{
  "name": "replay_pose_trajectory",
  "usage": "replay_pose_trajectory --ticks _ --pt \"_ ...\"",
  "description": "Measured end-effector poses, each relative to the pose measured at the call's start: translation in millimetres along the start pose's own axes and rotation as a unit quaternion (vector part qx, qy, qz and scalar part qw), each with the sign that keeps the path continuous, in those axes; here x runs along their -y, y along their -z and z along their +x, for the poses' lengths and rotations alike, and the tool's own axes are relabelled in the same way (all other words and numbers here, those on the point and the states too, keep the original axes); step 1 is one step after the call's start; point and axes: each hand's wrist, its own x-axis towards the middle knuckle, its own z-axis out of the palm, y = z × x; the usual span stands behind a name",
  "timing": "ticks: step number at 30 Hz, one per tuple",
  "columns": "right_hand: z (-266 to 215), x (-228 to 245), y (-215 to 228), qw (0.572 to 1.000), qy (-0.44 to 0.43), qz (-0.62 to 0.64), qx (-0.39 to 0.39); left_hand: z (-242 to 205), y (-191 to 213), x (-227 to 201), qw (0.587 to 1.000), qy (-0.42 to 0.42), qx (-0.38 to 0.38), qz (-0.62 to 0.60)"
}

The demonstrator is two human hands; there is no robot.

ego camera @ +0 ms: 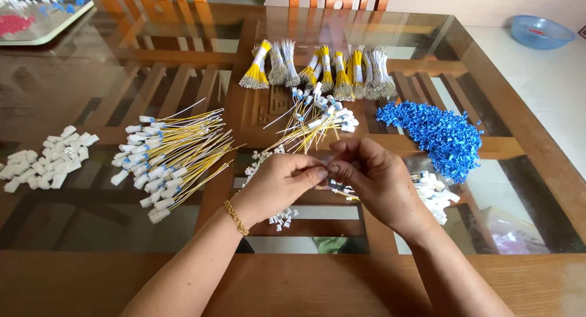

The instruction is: Manually inserting pre-crimped wires into white plastic connector housings.

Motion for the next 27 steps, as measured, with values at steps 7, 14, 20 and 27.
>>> replay_pose_trajectory --ticks 7,14,20,27 --pt "5 -20 22 0.999 0.015 0.025 -0.014 -2 16 10 0.997 0.046 -0.016 -0.064" --pt "13 -37 42 0.997 -0.055 -0.046 -0.031 -1 37 30 0.987 0.084 -0.080 -0.115" --pt "20 -18 -9 0.983 0.047 -0.175 -0.003 -1 24 23 0.987 0.067 -0.110 -0.097" --pt "31 -20 -33 0.994 -0.067 -0.084 0.030 3 15 37 0.980 0.014 -0.141 -0.138"
